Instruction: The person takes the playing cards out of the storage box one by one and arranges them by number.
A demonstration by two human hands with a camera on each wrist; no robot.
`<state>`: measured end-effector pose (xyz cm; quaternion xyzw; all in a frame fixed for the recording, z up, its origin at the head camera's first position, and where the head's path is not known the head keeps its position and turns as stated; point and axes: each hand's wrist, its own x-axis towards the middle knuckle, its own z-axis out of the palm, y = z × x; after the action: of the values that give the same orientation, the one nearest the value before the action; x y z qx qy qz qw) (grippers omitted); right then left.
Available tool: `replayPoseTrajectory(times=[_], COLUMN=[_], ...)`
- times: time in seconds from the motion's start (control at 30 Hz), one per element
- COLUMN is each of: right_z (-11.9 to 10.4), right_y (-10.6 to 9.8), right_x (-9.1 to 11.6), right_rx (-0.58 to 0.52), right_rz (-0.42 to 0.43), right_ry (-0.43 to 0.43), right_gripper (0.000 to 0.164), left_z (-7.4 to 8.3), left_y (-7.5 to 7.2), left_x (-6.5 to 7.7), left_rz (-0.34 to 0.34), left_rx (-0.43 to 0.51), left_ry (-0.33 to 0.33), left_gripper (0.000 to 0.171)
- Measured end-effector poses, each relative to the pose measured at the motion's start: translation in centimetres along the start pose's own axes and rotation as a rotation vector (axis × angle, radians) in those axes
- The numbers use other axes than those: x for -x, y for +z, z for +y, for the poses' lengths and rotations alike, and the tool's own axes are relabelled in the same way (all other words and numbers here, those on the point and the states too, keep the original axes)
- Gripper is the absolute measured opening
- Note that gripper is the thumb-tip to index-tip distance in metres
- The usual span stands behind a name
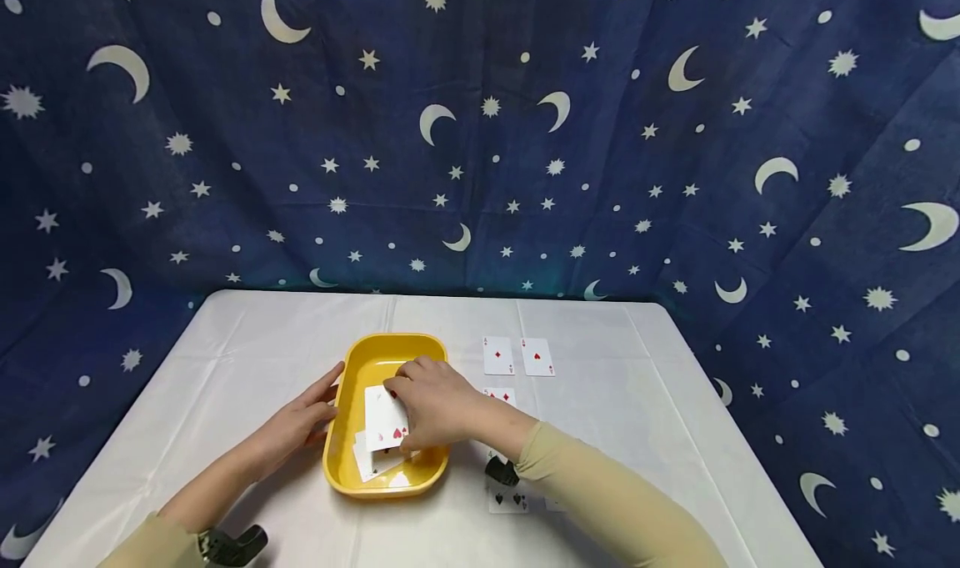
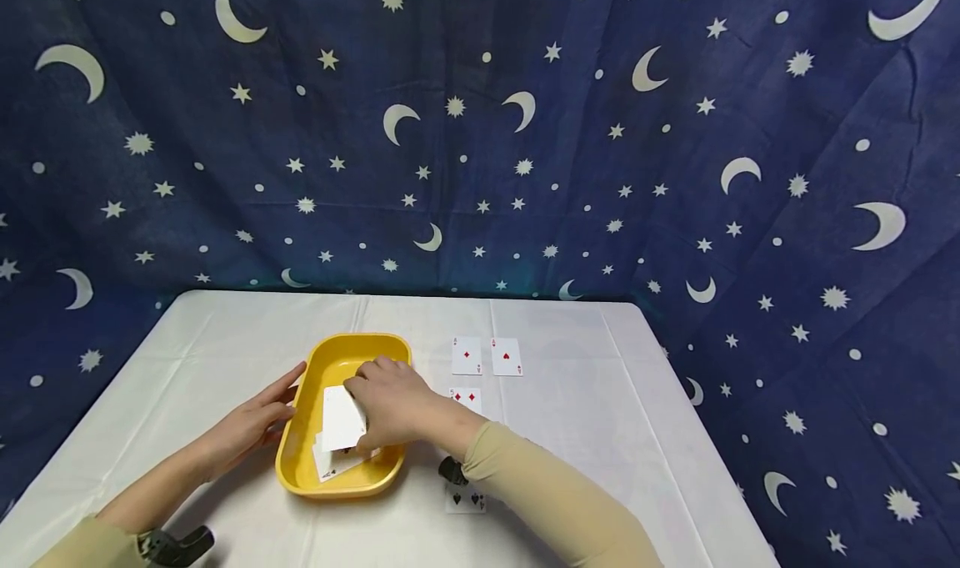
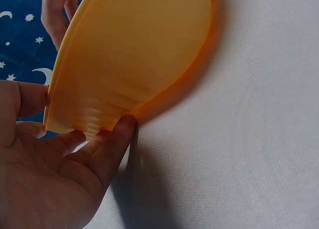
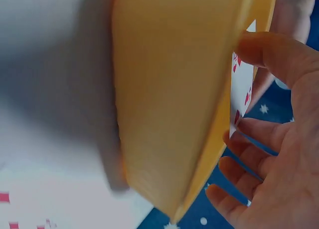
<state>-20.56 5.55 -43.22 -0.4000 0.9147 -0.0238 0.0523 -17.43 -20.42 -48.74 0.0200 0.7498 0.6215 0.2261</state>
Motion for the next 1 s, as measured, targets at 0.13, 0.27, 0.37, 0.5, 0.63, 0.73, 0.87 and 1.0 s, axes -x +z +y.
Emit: replayPoseTrajectory(times=[0.13, 0.27, 0.37, 0.5, 0.63, 0.73, 0.87, 1.0], right_z=[1.1, 2.2, 3.1, 4.6, 6.2, 7.4, 9.0, 10.4], right_y=[-1.0, -2.0, -2.6, -3.1, -3.7, -3.8, -3.6, -2.9], right_x=[0.8, 1.9, 3.0, 4.7, 6.7, 8.4, 11.0, 13.8], right_rx=[-0.060, -0.088, -0.098, -0.111, -0.119, -0.129, -0.151, -0.177], right_rz=[0.022, 0.049, 0.067, 0.094, 0.110, 0.114, 0.125, 0.133], right_ry=[0.021, 0.035, 0.048, 0.059, 0.086, 0.120, 0.165, 0.193], right_gripper=[0.085, 0.084, 0.085, 0.085, 0.084, 0.086, 0.085, 0.083], left_z=[0.1, 0.1, 0.1, 0.0, 0.2, 0.3, 0.3, 0.2], left_y=[0.1, 0.2, 0.3, 0.3, 0.3, 0.3, 0.2, 0.2], left_x=[-0.1, 0.0, 0.0, -0.1, -0.4, -0.5, -0.4, -0.3], left_rz=[0.002, 0.011, 0.012, 0.007, -0.001, -0.001, 0.002, 0.013], left_rx=[0.000, -0.005, -0.013, -0.020, -0.021, -0.022, -0.030, -0.050], left_ry=[-0.001, -0.008, -0.015, -0.022, -0.018, -0.017, -0.016, -0.037], left_gripper=[0.074, 0.075, 0.075, 0.075, 0.075, 0.075, 0.076, 0.076])
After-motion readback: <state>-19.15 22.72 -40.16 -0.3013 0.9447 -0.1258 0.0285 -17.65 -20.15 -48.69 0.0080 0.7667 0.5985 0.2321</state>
